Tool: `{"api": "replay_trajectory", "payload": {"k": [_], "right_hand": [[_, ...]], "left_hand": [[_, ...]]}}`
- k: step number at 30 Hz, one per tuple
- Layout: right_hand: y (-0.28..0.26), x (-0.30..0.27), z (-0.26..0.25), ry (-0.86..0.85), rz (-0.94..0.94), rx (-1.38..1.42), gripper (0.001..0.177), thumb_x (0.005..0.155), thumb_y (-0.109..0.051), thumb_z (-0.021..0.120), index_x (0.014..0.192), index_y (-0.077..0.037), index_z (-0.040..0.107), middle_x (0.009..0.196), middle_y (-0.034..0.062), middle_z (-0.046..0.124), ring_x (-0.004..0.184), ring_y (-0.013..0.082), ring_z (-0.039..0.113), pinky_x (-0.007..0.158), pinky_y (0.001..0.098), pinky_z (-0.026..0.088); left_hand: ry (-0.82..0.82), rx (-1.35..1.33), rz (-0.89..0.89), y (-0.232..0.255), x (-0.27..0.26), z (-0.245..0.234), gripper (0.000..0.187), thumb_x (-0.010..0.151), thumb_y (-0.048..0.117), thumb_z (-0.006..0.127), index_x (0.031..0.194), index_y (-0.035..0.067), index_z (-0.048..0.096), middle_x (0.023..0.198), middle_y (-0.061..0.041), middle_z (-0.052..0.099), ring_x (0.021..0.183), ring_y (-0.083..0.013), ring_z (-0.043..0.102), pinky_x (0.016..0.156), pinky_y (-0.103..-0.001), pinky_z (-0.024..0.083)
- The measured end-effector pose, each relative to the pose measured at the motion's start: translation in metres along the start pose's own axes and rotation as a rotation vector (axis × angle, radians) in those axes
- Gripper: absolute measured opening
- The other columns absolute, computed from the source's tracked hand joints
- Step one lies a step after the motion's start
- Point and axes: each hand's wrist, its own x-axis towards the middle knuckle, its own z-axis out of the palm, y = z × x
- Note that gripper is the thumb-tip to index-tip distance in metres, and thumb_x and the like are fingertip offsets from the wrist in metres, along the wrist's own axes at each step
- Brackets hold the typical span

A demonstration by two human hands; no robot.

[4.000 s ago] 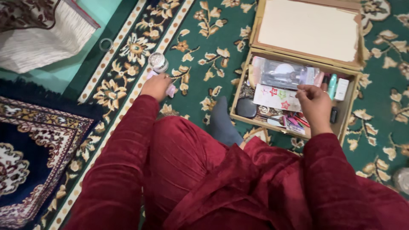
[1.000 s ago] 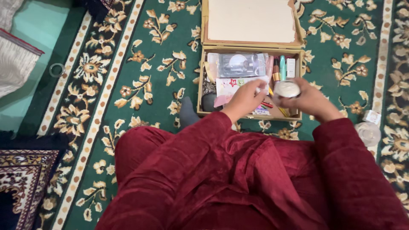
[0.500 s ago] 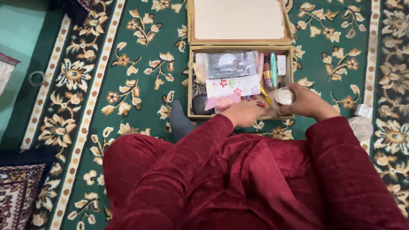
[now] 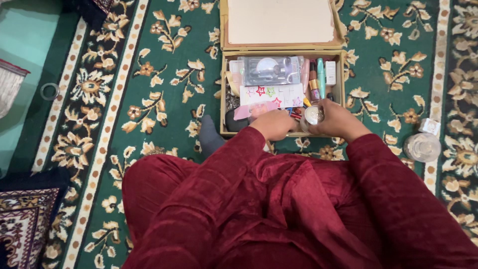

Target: The person sits on a patterned green carpet and removes jewelry from a small round container, placing items on the carpet. They then pick up individual pieces and place them back into the container.

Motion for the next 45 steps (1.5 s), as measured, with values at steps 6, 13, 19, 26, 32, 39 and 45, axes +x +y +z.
{"api": "replay_trajectory", "payload": {"k": [6,13,19,26,32,39,45], "right_hand": [[0.016,0.017,-0.002,-0.086,0.077,-0.037,0.080,0.068,-0.053,0.085,0.128,-0.002,0.067,0.116,0.0232,0.073,0.108,0.0366,0.070,0.095,0.0403,0.052],[0.034,0.026,-0.013,-0.223,0.227,0.029,0.075,0.074,-0.052,0.082,0.129,-0.003,0.069,0.111,0.0193,0.076,0.099,0.0308,0.074,0.089,0.0393,0.056],[0.028,0.030,0.000,-0.182,0.106,0.119,0.068,0.065,-0.034,0.087,0.125,-0.008,0.070,0.108,0.0148,0.078,0.095,0.0288,0.074,0.086,0.0384,0.056],[0.012,0.024,0.003,-0.067,-0.023,-0.078,0.068,0.061,-0.036,0.092,0.119,-0.007,0.072,0.110,0.0188,0.075,0.101,0.0354,0.071,0.089,0.0429,0.054],[-0.002,0.014,0.011,-0.042,-0.078,-0.103,0.066,0.060,-0.038,0.093,0.114,-0.005,0.073,0.109,0.0209,0.074,0.101,0.0377,0.071,0.089,0.0438,0.055],[0.020,0.028,0.010,-0.145,0.075,0.028,0.046,0.073,-0.031,0.085,0.108,-0.004,0.074,0.100,0.0201,0.075,0.092,0.0385,0.073,0.080,0.0467,0.057],[0.044,0.038,0.012,0.308,-0.084,-0.004,0.027,0.083,-0.018,0.078,0.103,0.000,0.072,0.091,0.0198,0.073,0.086,0.0388,0.071,0.079,0.0458,0.056]], "left_hand": [[0.048,0.044,0.053,0.000,0.001,0.003,0.019,0.079,0.010,0.063,0.090,0.016,0.078,0.086,-0.013,0.071,0.091,-0.0348,0.068,0.081,-0.049,0.051],[0.041,0.196,0.103,0.000,0.014,0.017,0.020,0.078,0.010,0.062,0.089,0.018,0.077,0.093,-0.004,0.073,0.106,-0.0244,0.064,0.094,-0.046,0.043],[0.178,0.270,0.086,-0.008,0.019,0.025,0.015,0.080,0.015,0.062,0.083,0.015,0.076,0.096,-0.004,0.074,0.109,-0.0259,0.063,0.096,-0.049,0.041],[0.173,0.058,-0.004,-0.012,0.020,0.015,0.021,0.080,0.006,0.063,0.097,0.009,0.074,0.098,-0.013,0.073,0.103,-0.0341,0.066,0.091,-0.048,0.048],[0.267,-0.164,-0.034,0.000,0.014,-0.001,0.022,0.077,0.001,0.060,0.095,0.005,0.073,0.098,-0.018,0.073,0.098,-0.0392,0.067,0.086,-0.049,0.052],[0.512,-0.096,-0.041,0.004,0.013,-0.012,0.019,0.080,0.004,0.062,0.096,0.005,0.073,0.097,-0.014,0.072,0.099,-0.0363,0.065,0.087,-0.047,0.052],[0.417,0.179,-0.118,0.003,0.002,-0.011,0.021,0.081,0.004,0.063,0.100,0.008,0.072,0.105,-0.009,0.068,0.108,-0.0309,0.062,0.095,-0.045,0.050]]}}
